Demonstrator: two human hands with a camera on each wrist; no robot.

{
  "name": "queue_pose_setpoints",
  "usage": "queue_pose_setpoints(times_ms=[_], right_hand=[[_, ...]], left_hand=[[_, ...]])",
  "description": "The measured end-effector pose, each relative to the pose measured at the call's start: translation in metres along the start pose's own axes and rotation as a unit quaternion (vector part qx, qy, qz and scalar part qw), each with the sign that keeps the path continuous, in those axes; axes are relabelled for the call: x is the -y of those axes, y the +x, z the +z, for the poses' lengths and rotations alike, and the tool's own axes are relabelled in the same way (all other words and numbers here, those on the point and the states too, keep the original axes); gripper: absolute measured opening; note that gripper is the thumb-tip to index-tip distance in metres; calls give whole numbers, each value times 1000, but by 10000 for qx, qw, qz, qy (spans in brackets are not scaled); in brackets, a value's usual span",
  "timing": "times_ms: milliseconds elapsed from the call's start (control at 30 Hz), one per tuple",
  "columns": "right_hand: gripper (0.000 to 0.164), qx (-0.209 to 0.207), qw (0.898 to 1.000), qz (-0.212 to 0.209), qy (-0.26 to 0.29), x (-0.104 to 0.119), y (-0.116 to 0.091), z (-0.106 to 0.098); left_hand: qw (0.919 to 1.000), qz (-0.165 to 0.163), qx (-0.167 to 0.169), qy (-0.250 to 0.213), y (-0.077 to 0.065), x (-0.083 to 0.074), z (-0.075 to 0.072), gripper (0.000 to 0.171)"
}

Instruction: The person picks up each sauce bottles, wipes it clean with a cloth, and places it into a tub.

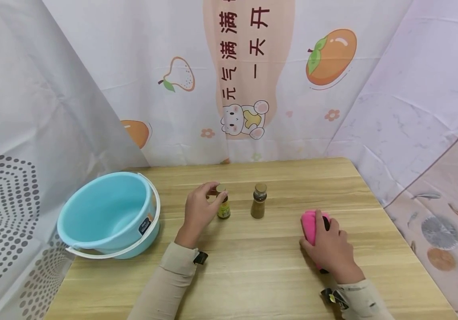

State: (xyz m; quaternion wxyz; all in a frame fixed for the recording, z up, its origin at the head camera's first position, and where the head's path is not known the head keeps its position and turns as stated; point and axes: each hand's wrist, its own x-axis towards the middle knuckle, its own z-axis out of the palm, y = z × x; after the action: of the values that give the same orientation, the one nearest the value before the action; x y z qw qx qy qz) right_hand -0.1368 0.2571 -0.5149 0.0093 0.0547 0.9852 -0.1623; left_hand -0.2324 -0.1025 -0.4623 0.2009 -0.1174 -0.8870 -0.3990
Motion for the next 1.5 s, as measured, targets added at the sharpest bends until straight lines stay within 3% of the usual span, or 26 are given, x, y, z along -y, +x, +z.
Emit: queue_pose_setpoints(times_ms=[467, 700, 867, 1167, 1333, 1500], right_hand=[[101, 168, 9995, 126, -228, -2, -3, -2], [108, 199, 9997, 103, -42, -1, -30, -2], [91, 167, 9994, 102, -279, 3, -41, 3], [76, 43, 9997, -256, -34, 5, -28, 0], [47, -244, 9971, -705, -118, 5, -19, -16], [20, -334, 9954, -840, -330, 6, -1, -29]], left_hand=[[9999, -37, -45, 92, -4, -3, -1, 36], [9999, -4, -7, 148, -5, -3, -1, 35], [9999, 56, -11, 160, -5, -3, -2, 36], [9998, 71, 72, 159, -4, -4, -3, 36], [9997, 14, 171, 161, -4, -5, -3, 37], [9997, 12, 193, 164, -4, -7, -5, 37]])
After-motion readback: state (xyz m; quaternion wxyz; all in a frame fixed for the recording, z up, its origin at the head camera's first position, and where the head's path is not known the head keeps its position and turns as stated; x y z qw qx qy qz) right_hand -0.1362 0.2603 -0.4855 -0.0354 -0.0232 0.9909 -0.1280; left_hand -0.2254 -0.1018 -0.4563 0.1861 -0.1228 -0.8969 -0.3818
